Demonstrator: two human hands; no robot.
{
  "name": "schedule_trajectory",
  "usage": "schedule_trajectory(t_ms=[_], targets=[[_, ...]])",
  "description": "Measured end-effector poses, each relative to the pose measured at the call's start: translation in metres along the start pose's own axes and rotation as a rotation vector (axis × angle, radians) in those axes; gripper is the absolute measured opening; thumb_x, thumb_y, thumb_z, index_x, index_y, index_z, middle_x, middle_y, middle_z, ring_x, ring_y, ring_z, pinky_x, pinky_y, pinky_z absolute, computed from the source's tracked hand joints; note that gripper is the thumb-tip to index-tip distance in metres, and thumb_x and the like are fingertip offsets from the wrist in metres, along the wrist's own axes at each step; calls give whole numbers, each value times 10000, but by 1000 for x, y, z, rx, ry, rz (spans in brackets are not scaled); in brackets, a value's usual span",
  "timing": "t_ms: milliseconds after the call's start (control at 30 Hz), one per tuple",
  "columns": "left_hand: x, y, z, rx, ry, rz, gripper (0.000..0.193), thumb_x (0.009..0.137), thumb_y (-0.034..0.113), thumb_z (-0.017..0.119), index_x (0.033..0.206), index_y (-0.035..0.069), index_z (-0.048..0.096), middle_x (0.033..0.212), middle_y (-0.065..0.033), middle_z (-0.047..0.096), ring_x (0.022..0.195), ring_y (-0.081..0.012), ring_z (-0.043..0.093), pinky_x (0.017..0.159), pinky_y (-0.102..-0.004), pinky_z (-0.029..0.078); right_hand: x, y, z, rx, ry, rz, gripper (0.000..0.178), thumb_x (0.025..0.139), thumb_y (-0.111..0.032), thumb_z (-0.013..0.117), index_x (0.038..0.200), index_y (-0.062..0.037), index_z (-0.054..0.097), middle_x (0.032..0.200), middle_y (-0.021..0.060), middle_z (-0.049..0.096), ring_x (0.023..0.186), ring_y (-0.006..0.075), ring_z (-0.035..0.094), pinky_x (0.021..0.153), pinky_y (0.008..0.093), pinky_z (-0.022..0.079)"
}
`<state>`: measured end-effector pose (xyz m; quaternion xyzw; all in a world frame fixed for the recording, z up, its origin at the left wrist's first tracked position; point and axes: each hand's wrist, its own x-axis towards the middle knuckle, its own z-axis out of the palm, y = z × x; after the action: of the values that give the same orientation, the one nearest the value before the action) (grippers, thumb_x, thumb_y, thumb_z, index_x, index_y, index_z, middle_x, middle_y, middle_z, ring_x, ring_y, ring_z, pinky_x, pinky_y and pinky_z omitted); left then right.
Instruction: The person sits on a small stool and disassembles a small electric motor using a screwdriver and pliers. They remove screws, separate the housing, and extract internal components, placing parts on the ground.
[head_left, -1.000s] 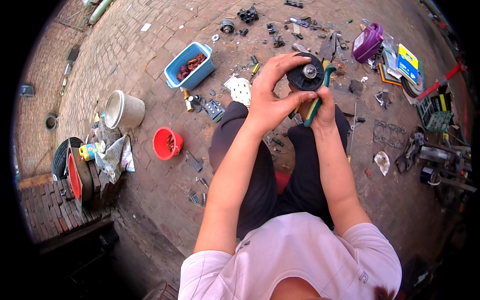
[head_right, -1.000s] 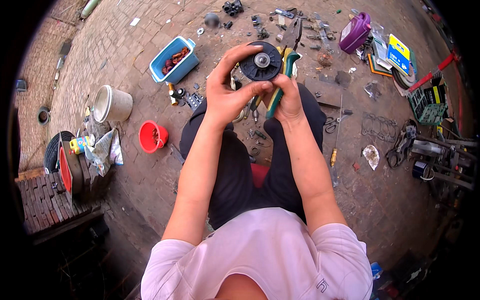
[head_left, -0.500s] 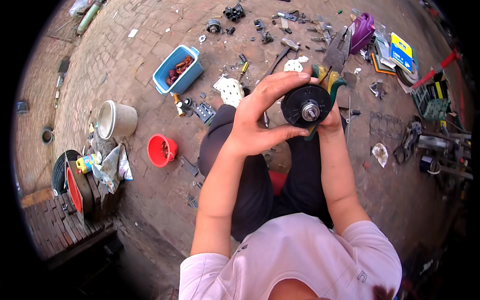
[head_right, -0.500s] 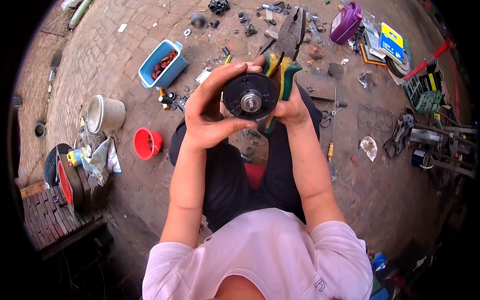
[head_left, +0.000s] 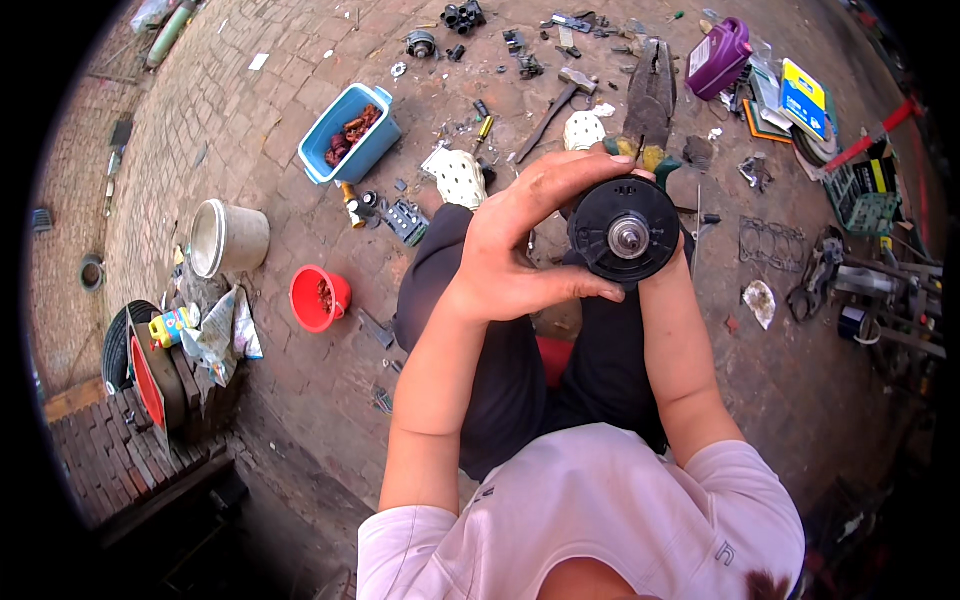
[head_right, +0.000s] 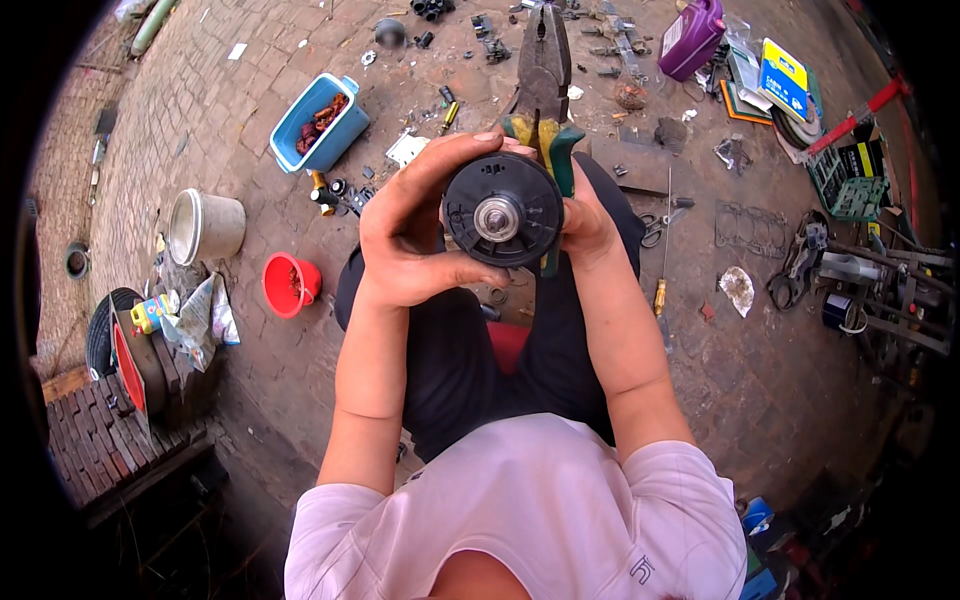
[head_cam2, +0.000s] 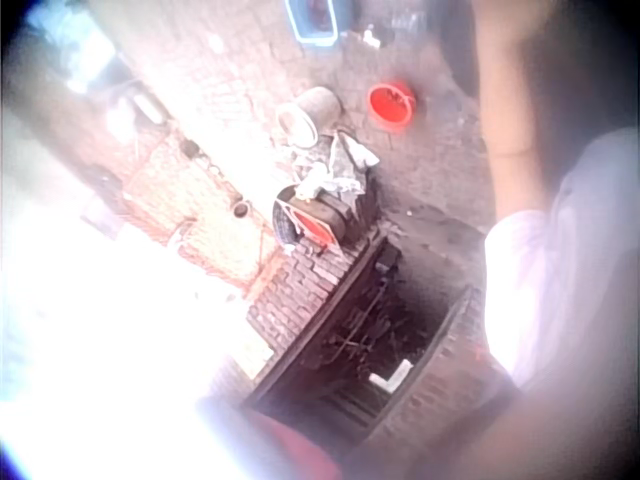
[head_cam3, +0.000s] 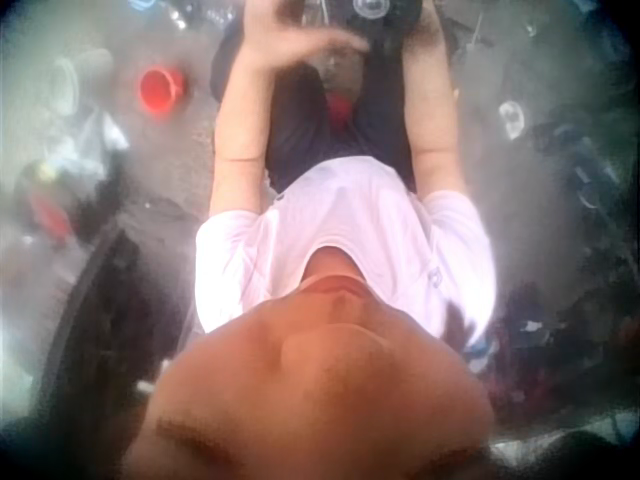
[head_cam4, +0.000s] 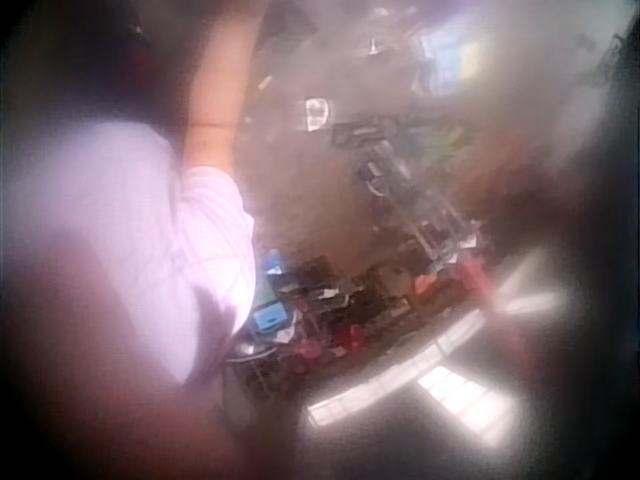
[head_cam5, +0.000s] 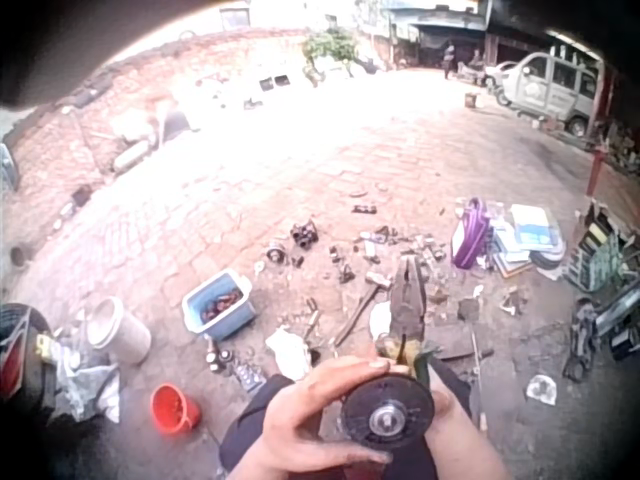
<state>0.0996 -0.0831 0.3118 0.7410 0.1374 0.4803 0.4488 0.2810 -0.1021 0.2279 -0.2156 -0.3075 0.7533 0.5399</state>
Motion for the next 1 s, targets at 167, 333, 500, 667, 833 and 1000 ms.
schedule_trajectory(t_ms=[167,333,500,667,833,1000], targets=[[0,-3,-1,8,-2,0,903,485,129,907,1248,-119,492,1246,-212,545,1166,-302,537,1005,-398,405,6,16,-19,-10,-24,-42,961,575,-446,874,1317,-5,452,1270,126,531,1143,213,553,971,354,456],[0,-3,8,-19,133,-64,911,505,109,903,1278,-95,467,1279,-187,534,1181,-273,538,1022,-376,404,11,10,-1,39,-114,-171,1024,583,-443,875,1381,-43,374,1302,109,505,1177,223,536,992,372,451],[3,-17,15,-36,277,-95,860,533,107,899,1267,-62,483,1273,-156,546,1161,-236,548,1020,-353,403,16,5,5,27,-81,-193,1005,607,-484,851,1364,-23,378,1279,102,516,1145,218,555,971,361,466],[13,-22,17,6,288,-185,758,611,108,852,1266,-16,491,1225,-138,582,1122,-215,567,998,-339,420,18,9,11,183,-106,-221,825,721,-419,794,1339,-29,412,1256,74,531,1136,191,550,975,344,455],[18,-28,28,-135,364,-258,756,637,282,850,1255,18,505,1147,-109,627,1048,-208,610,919,-331,465,16,8,22,169,-9,-206,706,781,-354,756,1324,-45,429,1244,57,535,1137,181,542,995,341,435],[15,-32,35,-129,483,-265,744,678,321,841,1258,4,499,1114,-122,611,1011,-189,606,889,-310,474,21,13,24,180,31,-257,572,821,-315,713,1258,-26,484,1127,52,601,1032,167,599,917,311,482]])
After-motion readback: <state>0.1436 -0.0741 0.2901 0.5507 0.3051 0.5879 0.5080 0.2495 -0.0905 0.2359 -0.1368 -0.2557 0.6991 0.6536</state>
